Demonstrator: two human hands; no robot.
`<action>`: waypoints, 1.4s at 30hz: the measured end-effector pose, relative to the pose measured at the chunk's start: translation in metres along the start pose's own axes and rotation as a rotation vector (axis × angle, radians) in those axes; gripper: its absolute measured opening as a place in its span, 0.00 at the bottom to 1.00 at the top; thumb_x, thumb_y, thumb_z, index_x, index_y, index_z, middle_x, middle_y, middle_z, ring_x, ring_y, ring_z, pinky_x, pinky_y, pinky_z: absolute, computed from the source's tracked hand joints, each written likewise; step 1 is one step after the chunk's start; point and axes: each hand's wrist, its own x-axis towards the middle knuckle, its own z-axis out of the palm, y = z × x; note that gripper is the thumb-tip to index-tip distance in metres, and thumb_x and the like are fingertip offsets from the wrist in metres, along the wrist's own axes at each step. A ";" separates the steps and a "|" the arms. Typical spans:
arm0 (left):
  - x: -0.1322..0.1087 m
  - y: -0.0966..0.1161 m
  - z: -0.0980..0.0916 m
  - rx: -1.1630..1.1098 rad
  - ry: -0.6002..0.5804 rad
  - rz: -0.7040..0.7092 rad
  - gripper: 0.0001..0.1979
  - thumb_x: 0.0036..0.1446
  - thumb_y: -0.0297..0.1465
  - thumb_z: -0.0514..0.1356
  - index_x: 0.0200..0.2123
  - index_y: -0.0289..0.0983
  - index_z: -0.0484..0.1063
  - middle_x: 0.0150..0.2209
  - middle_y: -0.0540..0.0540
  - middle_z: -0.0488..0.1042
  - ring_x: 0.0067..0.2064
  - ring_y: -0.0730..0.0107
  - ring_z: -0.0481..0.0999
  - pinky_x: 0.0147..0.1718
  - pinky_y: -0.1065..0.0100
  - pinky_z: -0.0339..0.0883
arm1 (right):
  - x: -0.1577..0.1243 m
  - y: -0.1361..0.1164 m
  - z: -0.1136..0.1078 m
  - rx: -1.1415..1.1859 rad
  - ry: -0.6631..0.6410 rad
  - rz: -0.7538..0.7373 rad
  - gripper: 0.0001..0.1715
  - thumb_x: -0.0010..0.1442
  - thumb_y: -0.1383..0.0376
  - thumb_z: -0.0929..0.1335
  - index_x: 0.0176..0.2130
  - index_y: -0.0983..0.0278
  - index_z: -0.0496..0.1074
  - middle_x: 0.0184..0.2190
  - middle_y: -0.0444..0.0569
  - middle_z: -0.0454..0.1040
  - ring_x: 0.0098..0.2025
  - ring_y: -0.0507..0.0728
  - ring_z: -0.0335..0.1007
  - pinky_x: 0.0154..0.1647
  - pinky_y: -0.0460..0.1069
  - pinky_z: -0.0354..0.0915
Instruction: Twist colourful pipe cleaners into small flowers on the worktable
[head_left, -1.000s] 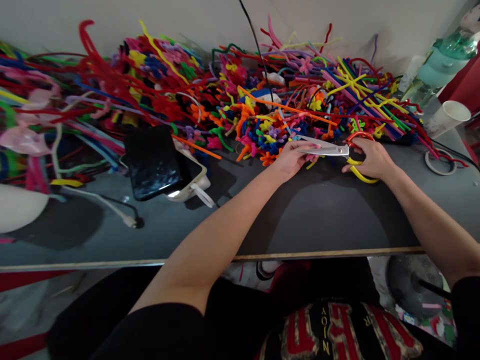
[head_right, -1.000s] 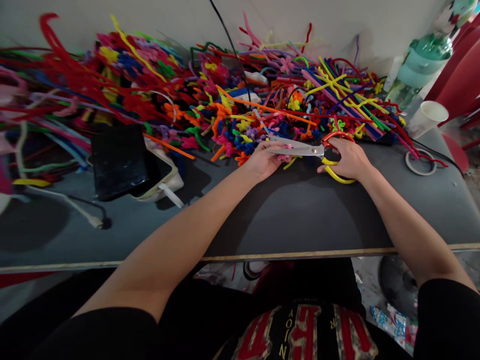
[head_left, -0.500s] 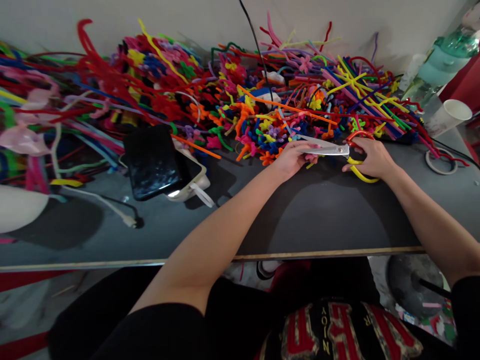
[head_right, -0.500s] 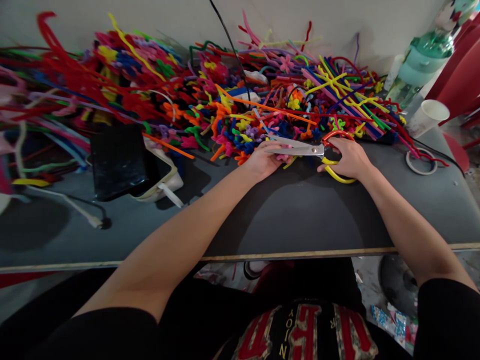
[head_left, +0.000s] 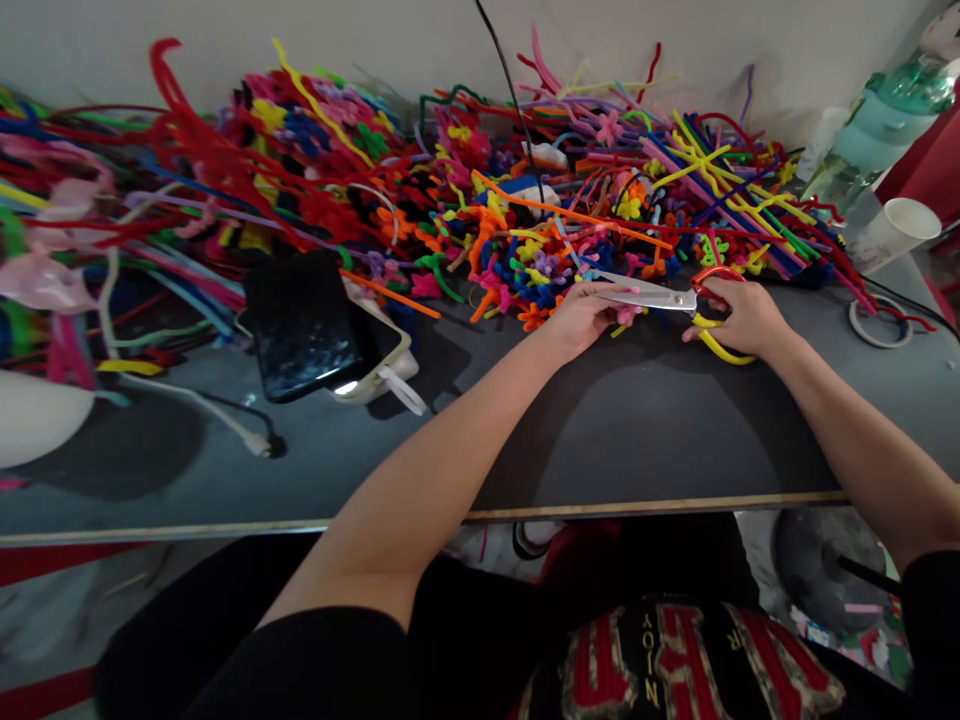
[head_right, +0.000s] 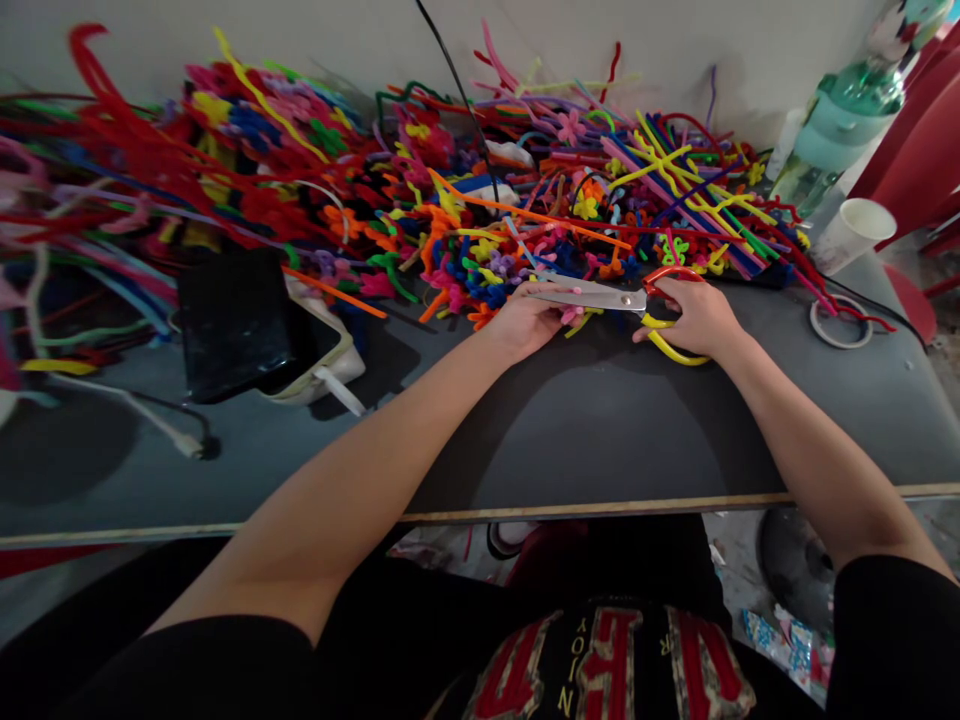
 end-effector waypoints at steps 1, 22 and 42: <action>0.000 0.000 0.000 -0.001 -0.003 0.000 0.09 0.49 0.19 0.61 0.22 0.34 0.78 0.18 0.50 0.72 0.20 0.79 0.67 0.27 0.70 0.68 | 0.000 -0.001 0.000 -0.013 -0.002 0.012 0.28 0.45 0.44 0.74 0.28 0.62 0.64 0.24 0.44 0.65 0.27 0.52 0.59 0.30 0.49 0.52; -0.008 0.016 0.002 0.175 -0.193 -0.120 0.07 0.49 0.26 0.58 0.24 0.33 0.75 0.19 0.46 0.70 0.22 0.73 0.67 0.25 0.68 0.62 | -0.001 0.005 0.001 -0.041 0.045 -0.127 0.33 0.46 0.47 0.74 0.44 0.66 0.74 0.36 0.54 0.76 0.35 0.61 0.71 0.35 0.52 0.61; -0.001 -0.001 0.006 0.087 0.118 0.091 0.07 0.52 0.28 0.65 0.23 0.36 0.77 0.21 0.51 0.71 0.25 0.78 0.69 0.29 0.71 0.67 | 0.000 0.007 0.004 0.012 0.180 0.090 0.33 0.51 0.40 0.71 0.43 0.62 0.72 0.31 0.50 0.73 0.33 0.60 0.70 0.34 0.53 0.63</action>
